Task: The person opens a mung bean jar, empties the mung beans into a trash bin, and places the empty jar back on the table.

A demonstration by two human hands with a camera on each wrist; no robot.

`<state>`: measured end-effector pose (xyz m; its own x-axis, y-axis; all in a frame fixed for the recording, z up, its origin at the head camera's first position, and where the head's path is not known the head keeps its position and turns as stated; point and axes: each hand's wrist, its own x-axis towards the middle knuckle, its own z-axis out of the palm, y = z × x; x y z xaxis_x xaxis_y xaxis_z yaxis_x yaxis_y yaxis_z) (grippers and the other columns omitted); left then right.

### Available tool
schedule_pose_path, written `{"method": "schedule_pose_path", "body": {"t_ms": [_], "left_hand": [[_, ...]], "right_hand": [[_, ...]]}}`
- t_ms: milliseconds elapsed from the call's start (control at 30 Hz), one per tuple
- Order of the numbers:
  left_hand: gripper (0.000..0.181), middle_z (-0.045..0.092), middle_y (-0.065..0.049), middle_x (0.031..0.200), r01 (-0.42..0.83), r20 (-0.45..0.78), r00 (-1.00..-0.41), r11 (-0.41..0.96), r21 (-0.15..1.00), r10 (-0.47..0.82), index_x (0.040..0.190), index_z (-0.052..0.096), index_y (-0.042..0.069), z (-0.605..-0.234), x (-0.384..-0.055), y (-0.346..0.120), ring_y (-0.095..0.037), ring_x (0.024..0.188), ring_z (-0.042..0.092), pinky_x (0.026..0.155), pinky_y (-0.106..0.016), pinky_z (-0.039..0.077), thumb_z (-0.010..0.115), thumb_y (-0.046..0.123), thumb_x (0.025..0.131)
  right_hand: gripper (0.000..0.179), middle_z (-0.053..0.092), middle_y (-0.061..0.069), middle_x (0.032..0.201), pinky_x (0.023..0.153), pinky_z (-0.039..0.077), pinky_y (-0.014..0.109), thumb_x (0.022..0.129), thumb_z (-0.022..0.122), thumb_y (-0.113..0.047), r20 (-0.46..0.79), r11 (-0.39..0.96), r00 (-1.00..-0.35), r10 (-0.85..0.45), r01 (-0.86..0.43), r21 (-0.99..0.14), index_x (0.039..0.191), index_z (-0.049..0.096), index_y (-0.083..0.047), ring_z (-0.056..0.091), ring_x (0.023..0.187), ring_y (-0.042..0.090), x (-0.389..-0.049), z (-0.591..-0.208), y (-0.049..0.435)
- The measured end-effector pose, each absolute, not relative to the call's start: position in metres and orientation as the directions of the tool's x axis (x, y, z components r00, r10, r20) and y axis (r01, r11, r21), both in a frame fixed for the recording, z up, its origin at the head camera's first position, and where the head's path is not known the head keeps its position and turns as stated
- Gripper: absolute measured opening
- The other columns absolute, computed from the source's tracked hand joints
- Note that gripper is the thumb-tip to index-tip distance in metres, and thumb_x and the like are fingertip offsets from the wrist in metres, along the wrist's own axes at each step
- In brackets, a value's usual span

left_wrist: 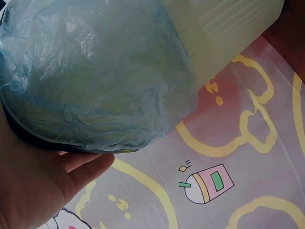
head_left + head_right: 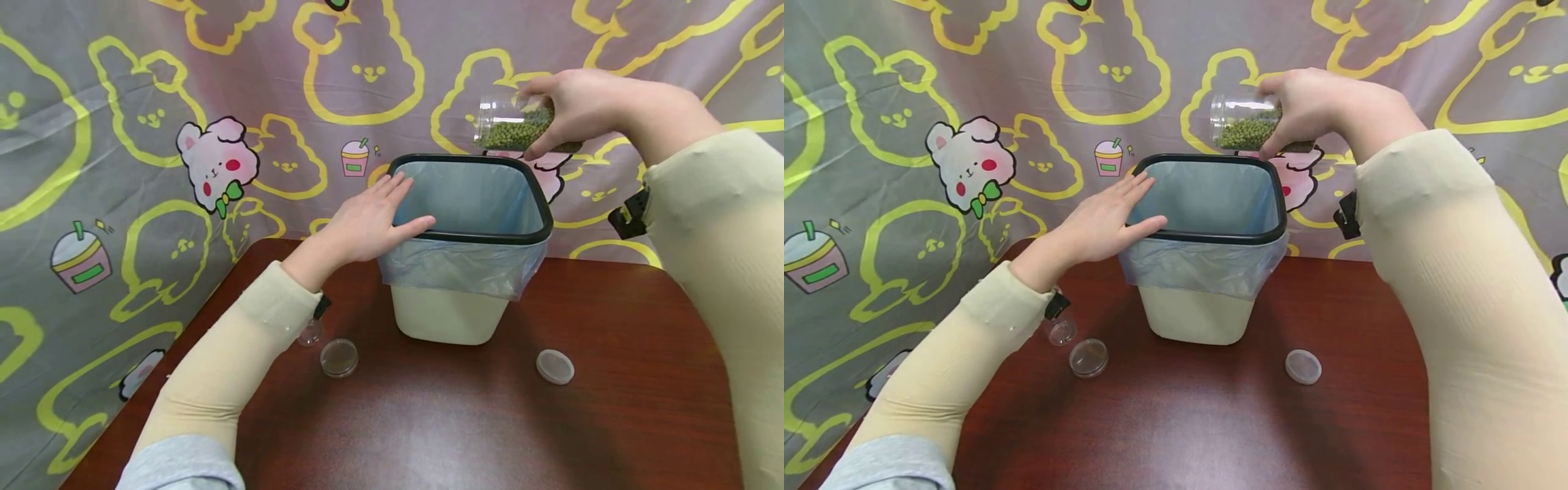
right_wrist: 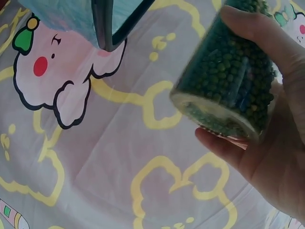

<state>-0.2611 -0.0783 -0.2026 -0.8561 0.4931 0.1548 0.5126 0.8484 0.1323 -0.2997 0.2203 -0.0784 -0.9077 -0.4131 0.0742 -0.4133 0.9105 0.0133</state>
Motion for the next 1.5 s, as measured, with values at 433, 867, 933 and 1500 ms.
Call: {"method": "schedule_pose_path", "body": {"t_ms": [433, 867, 933, 1500], "left_hand": [[0.089, 0.012, -0.004, 0.161, 0.511, 0.155, -0.857, 0.849, 0.134, 0.491, 0.156, 0.020, 0.014, -0.2026, -0.2621, -0.0786, -0.023, 0.147, 0.009, 0.115, -0.043, 0.017, 0.032, 0.074, 0.091], [0.089, 0.012, -0.003, 0.161, 0.507, 0.152, -0.860, 0.851, 0.140, 0.487, 0.156, 0.020, 0.015, -0.2026, -0.2612, -0.0796, -0.022, 0.147, 0.008, 0.115, -0.043, 0.017, 0.032, 0.074, 0.091], [0.089, 0.012, -0.004, 0.161, 0.509, 0.154, -0.858, 0.849, 0.139, 0.489, 0.156, 0.020, 0.014, -0.2023, -0.2613, -0.0798, -0.022, 0.147, 0.008, 0.115, -0.043, 0.017, 0.032, 0.074, 0.091], [0.089, 0.013, -0.004, 0.161, 0.514, 0.152, -0.856, 0.846, 0.143, 0.495, 0.156, 0.020, 0.014, -0.2020, -0.2618, -0.0778, -0.022, 0.147, 0.009, 0.115, -0.043, 0.017, 0.033, 0.074, 0.091]], "right_hand": [[0.090, 0.048, 0.034, 0.127, 0.081, 0.043, 0.052, 0.075, 0.080, -0.040, 0.053, 0.911, -0.910, -0.412, -0.410, 0.042, 0.142, 0.034, -0.002, 0.061, 0.088, 0.037, -0.3018, -0.0788, 0.2214], [0.089, 0.045, 0.036, 0.130, 0.084, 0.042, 0.056, 0.077, 0.079, -0.038, 0.050, 0.915, -0.914, -0.402, -0.402, 0.014, 0.144, 0.033, -0.002, 0.053, 0.103, 0.045, -0.3027, -0.0794, 0.2192], [0.085, 0.045, 0.035, 0.129, 0.084, 0.041, 0.057, 0.078, 0.079, -0.037, 0.073, 0.916, -0.913, -0.401, -0.402, 0.009, 0.142, 0.035, -0.002, 0.055, 0.099, 0.043, -0.3022, -0.0783, 0.2194], [0.093, 0.044, 0.039, 0.131, 0.088, 0.040, 0.059, 0.077, 0.080, -0.036, 0.025, 0.915, -0.914, -0.404, -0.404, 0.013, 0.145, 0.028, 0.001, 0.048, 0.113, 0.050, -0.3016, -0.0818, 0.2185]]}}
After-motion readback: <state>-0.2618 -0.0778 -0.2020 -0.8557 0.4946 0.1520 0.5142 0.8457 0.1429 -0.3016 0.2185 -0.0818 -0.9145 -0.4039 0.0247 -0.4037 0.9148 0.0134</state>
